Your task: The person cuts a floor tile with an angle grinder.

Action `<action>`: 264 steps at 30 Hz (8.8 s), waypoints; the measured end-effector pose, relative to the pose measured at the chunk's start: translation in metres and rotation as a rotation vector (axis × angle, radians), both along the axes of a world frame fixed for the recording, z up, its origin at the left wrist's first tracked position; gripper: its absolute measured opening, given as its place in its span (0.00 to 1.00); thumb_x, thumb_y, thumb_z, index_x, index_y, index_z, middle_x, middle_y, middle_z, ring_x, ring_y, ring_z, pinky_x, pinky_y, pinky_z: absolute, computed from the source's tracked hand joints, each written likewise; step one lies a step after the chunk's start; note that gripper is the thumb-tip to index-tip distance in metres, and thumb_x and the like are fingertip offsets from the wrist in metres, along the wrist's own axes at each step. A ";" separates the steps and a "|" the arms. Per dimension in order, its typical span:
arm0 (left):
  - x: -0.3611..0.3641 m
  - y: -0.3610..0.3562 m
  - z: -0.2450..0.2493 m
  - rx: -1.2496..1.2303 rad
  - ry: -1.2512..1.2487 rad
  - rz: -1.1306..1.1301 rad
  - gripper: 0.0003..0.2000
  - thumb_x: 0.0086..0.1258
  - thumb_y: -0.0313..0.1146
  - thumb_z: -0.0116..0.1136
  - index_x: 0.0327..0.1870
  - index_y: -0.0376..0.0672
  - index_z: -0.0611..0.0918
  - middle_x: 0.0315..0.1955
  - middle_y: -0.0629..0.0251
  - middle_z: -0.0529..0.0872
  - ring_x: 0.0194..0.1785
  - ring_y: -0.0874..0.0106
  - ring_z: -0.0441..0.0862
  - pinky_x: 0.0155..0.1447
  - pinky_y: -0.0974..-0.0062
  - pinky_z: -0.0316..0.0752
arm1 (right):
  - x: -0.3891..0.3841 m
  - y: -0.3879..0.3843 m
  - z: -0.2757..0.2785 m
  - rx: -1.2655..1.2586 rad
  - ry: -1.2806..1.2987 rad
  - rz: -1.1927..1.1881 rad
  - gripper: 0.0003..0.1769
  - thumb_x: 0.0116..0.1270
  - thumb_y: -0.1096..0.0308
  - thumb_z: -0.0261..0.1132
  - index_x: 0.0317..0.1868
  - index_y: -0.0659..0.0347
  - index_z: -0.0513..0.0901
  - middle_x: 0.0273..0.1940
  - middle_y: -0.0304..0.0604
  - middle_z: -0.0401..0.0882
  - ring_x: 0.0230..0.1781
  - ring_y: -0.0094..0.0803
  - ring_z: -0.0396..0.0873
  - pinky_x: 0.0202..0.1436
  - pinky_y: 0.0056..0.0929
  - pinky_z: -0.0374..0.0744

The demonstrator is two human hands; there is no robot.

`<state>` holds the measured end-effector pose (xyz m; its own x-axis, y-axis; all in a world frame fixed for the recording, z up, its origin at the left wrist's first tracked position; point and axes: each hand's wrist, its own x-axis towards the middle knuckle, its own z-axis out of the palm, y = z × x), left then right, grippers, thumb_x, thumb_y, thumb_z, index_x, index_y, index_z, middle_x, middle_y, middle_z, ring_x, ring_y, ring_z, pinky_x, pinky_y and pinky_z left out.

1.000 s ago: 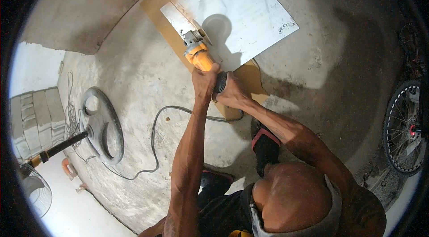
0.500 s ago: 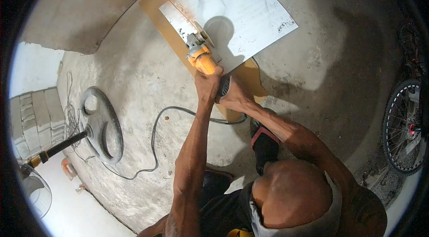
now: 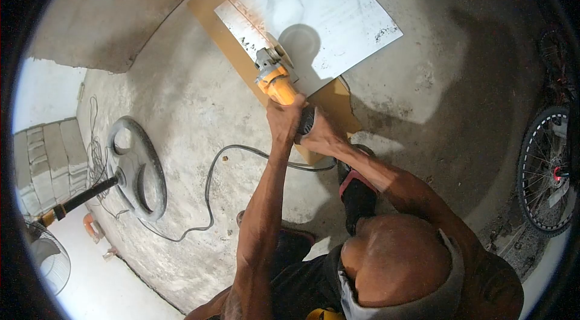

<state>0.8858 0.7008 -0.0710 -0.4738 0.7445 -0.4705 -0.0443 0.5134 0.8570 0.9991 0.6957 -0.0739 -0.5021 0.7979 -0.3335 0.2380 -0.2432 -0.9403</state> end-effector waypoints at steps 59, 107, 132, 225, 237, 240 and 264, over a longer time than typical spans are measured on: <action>0.041 -0.037 0.015 0.052 -0.078 0.032 0.23 0.58 0.36 0.68 0.48 0.31 0.73 0.33 0.58 0.83 0.34 0.70 0.82 0.40 0.73 0.78 | 0.037 -0.018 0.061 -0.178 -0.238 0.091 0.41 0.44 0.65 0.76 0.56 0.78 0.67 0.46 0.61 0.77 0.50 0.50 0.79 0.52 0.41 0.78; -0.181 0.200 0.003 0.096 0.202 -0.008 0.21 0.58 0.45 0.67 0.41 0.32 0.83 0.34 0.60 0.86 0.35 0.69 0.83 0.41 0.70 0.77 | -0.178 0.206 -0.023 0.370 -0.269 0.031 0.16 0.52 0.69 0.70 0.40 0.68 0.80 0.33 0.53 0.83 0.38 0.41 0.84 0.41 0.36 0.81; -0.175 0.206 0.012 -0.047 0.119 0.043 0.23 0.59 0.46 0.66 0.43 0.31 0.82 0.36 0.58 0.86 0.37 0.67 0.83 0.42 0.68 0.77 | -0.180 0.215 -0.020 0.178 -0.237 0.084 0.21 0.52 0.73 0.66 0.49 0.67 0.77 0.43 0.53 0.82 0.48 0.42 0.82 0.50 0.36 0.80; -0.164 0.173 -0.011 0.080 0.075 -0.099 0.21 0.60 0.47 0.66 0.40 0.34 0.83 0.33 0.62 0.86 0.34 0.71 0.83 0.38 0.72 0.77 | -0.141 0.174 0.029 0.179 -0.289 0.074 0.24 0.49 0.67 0.72 0.48 0.65 0.78 0.41 0.53 0.83 0.46 0.45 0.82 0.50 0.38 0.80; -0.159 0.174 -0.013 0.095 0.090 -0.048 0.19 0.59 0.45 0.67 0.38 0.35 0.82 0.32 0.64 0.85 0.33 0.72 0.82 0.36 0.71 0.76 | -0.143 0.177 0.010 0.202 -0.332 0.076 0.27 0.49 0.67 0.71 0.51 0.65 0.77 0.44 0.54 0.83 0.48 0.44 0.82 0.51 0.37 0.80; -0.154 0.170 -0.001 0.029 0.089 -0.045 0.20 0.58 0.45 0.67 0.38 0.35 0.82 0.32 0.63 0.85 0.32 0.71 0.82 0.36 0.71 0.76 | -0.139 0.176 0.021 0.151 -0.348 0.129 0.28 0.49 0.66 0.72 0.52 0.65 0.77 0.45 0.55 0.83 0.49 0.44 0.82 0.52 0.37 0.80; -0.142 0.153 -0.006 0.071 0.097 -0.074 0.21 0.58 0.45 0.68 0.38 0.31 0.83 0.32 0.61 0.85 0.33 0.70 0.83 0.37 0.71 0.76 | -0.128 0.158 0.011 0.160 -0.257 0.090 0.27 0.47 0.65 0.74 0.47 0.69 0.78 0.41 0.53 0.83 0.45 0.43 0.83 0.49 0.37 0.80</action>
<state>0.7437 0.8540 -0.0773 -0.4571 0.8089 -0.3698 0.0762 0.4499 0.8898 0.8713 0.8536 -0.0630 -0.4888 0.8066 -0.3323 0.4871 -0.0637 -0.8710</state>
